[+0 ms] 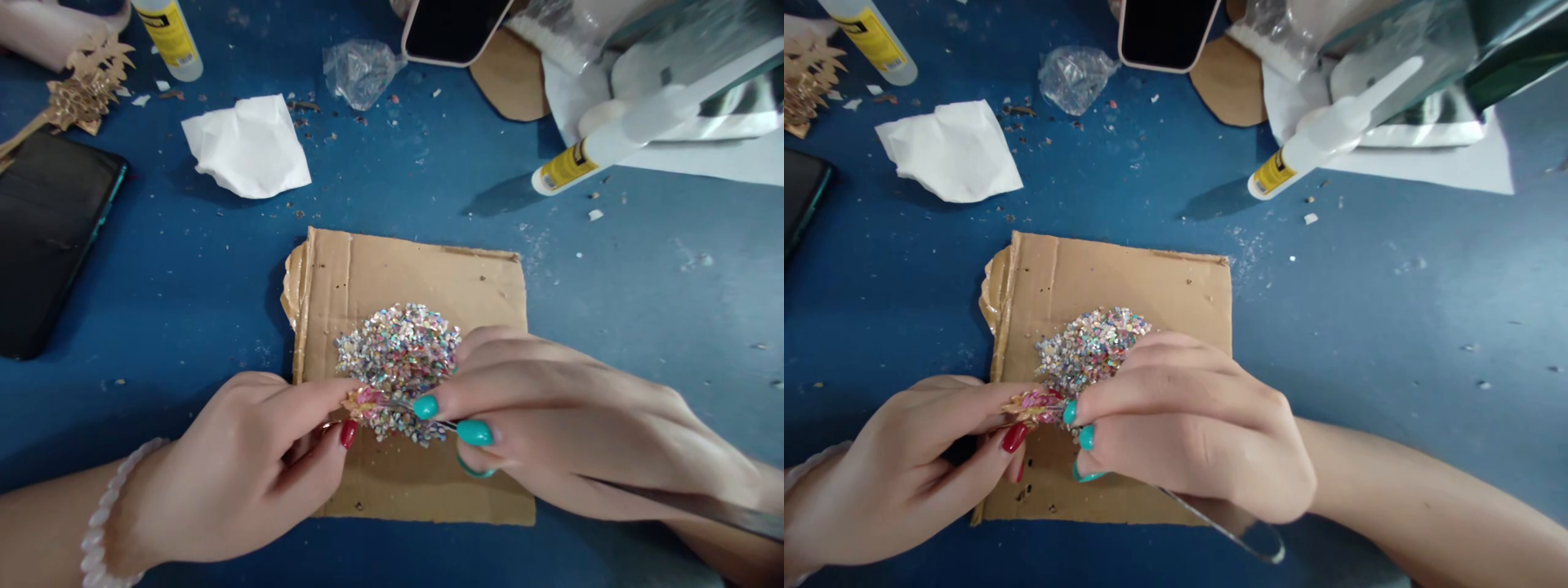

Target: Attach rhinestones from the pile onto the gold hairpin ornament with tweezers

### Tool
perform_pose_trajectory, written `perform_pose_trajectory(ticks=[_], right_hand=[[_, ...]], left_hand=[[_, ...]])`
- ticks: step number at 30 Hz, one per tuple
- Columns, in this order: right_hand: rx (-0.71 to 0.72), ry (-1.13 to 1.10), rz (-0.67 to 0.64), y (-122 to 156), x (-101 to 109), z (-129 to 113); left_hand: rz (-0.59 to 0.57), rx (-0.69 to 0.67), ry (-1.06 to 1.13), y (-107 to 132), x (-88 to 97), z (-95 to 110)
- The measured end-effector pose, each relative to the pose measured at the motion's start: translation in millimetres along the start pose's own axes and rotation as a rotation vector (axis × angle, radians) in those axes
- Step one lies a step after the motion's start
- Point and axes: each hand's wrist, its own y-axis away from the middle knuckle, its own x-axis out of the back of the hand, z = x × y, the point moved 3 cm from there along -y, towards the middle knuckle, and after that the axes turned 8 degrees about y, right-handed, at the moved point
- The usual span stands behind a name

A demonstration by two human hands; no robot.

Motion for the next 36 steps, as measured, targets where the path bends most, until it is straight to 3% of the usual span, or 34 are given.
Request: perform_pose_trajectory(ticks=[11, 19, 36], right_hand=[[0.038, -0.038, -0.006, 3.0, 1.8, 1.6], [-0.016, -0.026, -0.029, 3.1, 2.2, 1.9], [0.077, -0.019, -0.020, 4.4, 2.9, 2.1]], left_hand=[[0.014, 0.002, -0.012, -0.1, 0.6, 1.6], [0.012, 0.004, -0.003, 1.5, -1.5, -0.4], [0.012, -0.004, 0.008, -0.6, -0.6, -1.0]])
